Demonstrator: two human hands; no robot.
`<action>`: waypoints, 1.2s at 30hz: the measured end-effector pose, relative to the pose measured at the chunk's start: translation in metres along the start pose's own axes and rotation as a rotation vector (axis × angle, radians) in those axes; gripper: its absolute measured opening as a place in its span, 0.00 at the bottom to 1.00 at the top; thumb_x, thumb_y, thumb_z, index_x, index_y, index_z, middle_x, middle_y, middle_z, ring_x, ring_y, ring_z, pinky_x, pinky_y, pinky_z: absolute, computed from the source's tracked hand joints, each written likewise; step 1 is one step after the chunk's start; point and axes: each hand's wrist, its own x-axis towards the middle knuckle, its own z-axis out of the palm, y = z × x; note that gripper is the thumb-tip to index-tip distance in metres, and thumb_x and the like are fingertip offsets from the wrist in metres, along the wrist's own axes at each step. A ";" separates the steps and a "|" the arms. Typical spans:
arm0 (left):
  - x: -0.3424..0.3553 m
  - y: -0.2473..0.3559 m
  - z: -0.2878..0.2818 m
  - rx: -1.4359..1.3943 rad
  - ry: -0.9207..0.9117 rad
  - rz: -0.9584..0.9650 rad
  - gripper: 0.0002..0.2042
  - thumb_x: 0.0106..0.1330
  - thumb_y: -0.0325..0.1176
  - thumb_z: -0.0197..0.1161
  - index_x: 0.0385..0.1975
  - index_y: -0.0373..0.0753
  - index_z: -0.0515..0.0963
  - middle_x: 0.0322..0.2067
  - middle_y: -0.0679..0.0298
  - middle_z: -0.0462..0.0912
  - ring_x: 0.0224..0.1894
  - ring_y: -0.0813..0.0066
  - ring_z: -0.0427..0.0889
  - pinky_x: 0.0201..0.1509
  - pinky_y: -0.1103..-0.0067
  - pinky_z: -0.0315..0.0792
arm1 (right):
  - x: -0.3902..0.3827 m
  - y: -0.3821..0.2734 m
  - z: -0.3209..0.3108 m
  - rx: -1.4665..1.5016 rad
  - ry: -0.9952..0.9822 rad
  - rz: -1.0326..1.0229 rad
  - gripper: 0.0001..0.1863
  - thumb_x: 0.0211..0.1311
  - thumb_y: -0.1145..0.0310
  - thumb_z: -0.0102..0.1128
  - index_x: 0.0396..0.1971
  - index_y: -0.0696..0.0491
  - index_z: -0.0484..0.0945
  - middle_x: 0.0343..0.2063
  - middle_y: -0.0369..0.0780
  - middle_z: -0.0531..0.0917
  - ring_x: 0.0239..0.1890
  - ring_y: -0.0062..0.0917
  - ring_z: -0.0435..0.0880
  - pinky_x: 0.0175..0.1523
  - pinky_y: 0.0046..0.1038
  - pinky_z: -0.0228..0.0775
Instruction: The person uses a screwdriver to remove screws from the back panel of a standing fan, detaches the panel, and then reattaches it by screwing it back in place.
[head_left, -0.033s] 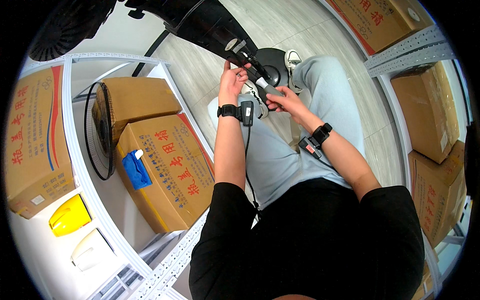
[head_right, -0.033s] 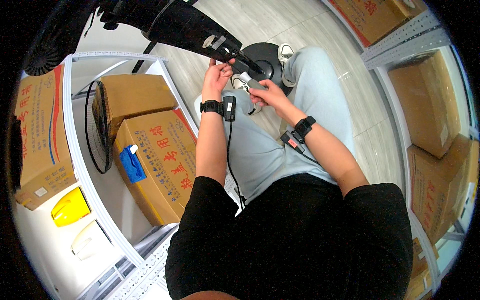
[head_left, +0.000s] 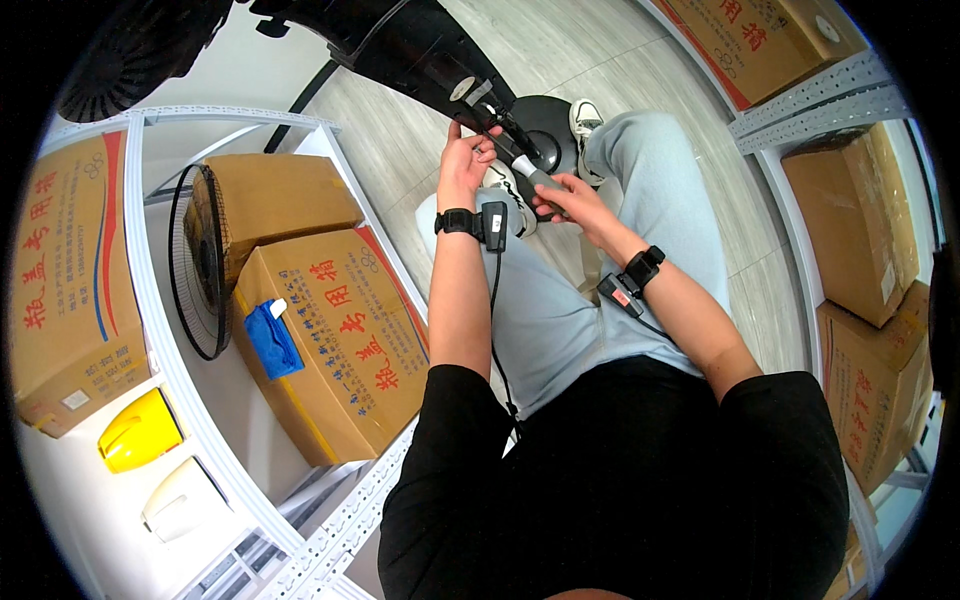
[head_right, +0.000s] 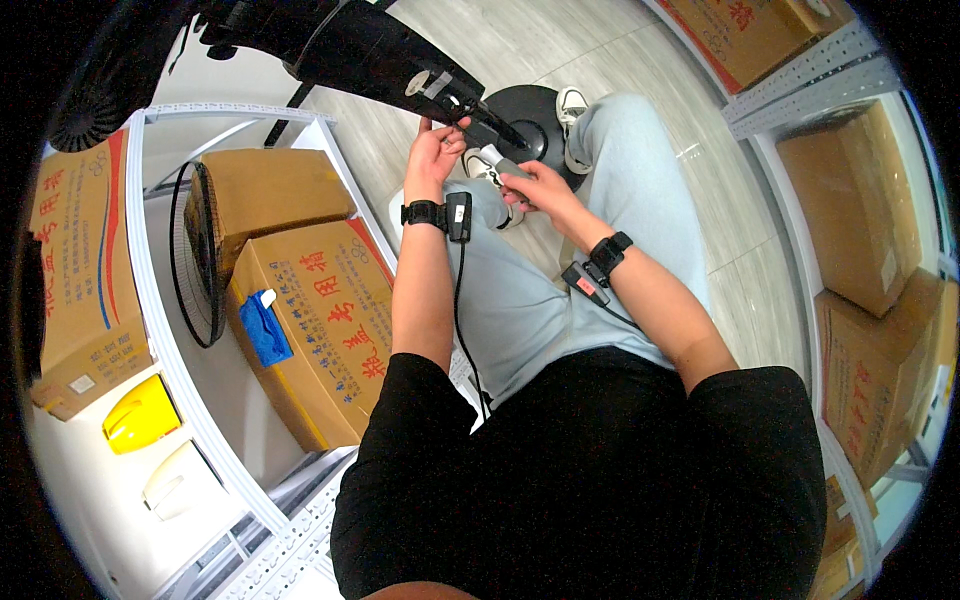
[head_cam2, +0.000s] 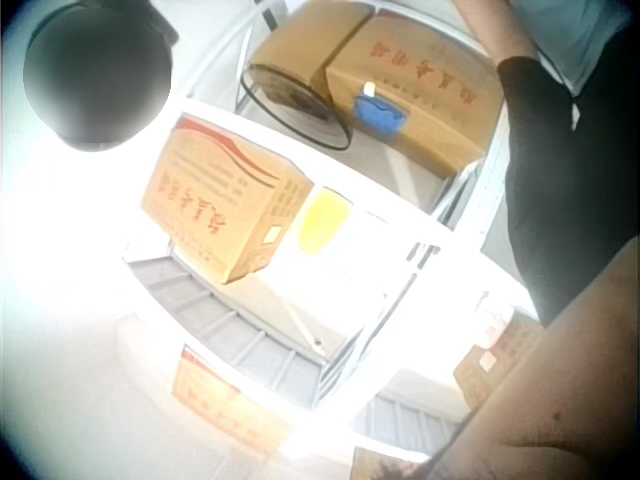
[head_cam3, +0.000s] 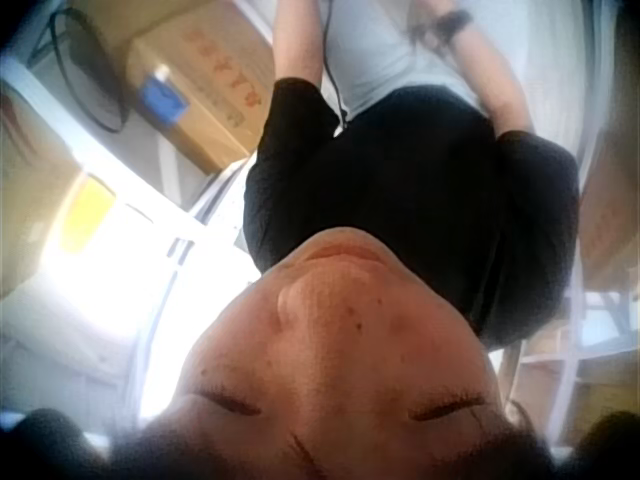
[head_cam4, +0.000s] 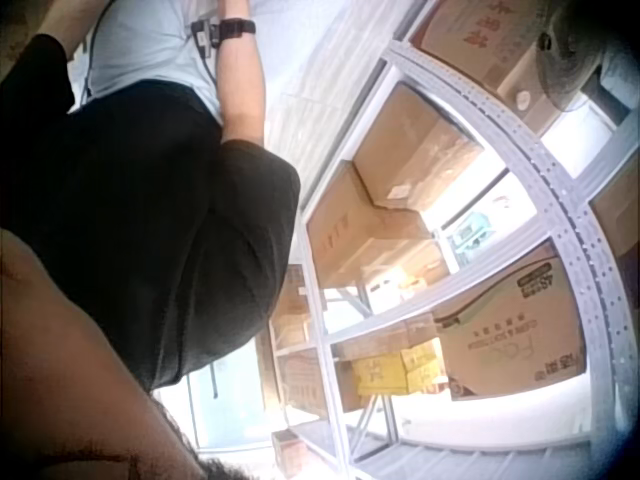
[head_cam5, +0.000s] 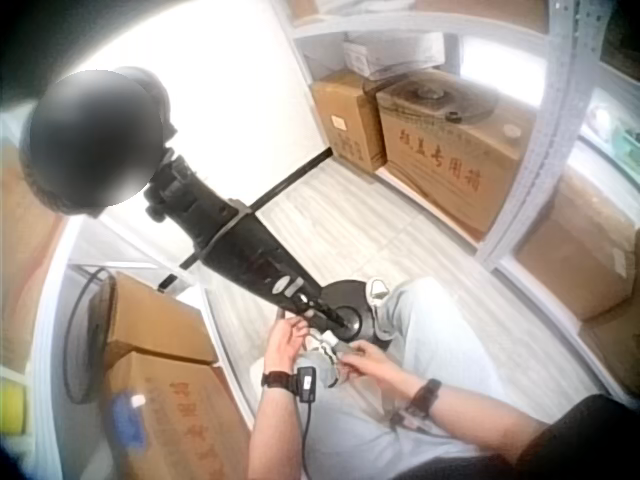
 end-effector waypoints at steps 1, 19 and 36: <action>0.000 0.000 -0.001 0.001 -0.013 0.003 0.35 0.59 0.11 0.40 0.63 0.58 0.52 0.41 0.40 0.76 0.23 0.77 0.65 0.21 0.85 0.58 | 0.003 0.001 -0.002 0.039 -0.019 0.019 0.28 0.56 0.56 0.69 0.50 0.55 0.69 0.33 0.33 0.80 0.34 0.13 0.78 0.33 0.16 0.67; 0.000 0.000 -0.003 0.007 -0.019 0.008 0.34 0.60 0.11 0.39 0.62 0.58 0.54 0.41 0.40 0.76 0.23 0.78 0.65 0.21 0.85 0.58 | -0.004 0.000 0.006 0.114 -0.009 -0.001 0.22 0.62 0.51 0.61 0.46 0.52 0.72 0.32 0.33 0.80 0.29 0.14 0.78 0.31 0.18 0.69; -0.001 -0.001 -0.002 -0.017 -0.012 -0.009 0.34 0.60 0.11 0.40 0.61 0.61 0.55 0.41 0.40 0.76 0.23 0.77 0.65 0.21 0.85 0.58 | -0.001 0.008 0.003 -0.052 0.108 -0.161 0.21 0.58 0.62 0.67 0.49 0.53 0.73 0.34 0.33 0.80 0.33 0.16 0.79 0.34 0.21 0.73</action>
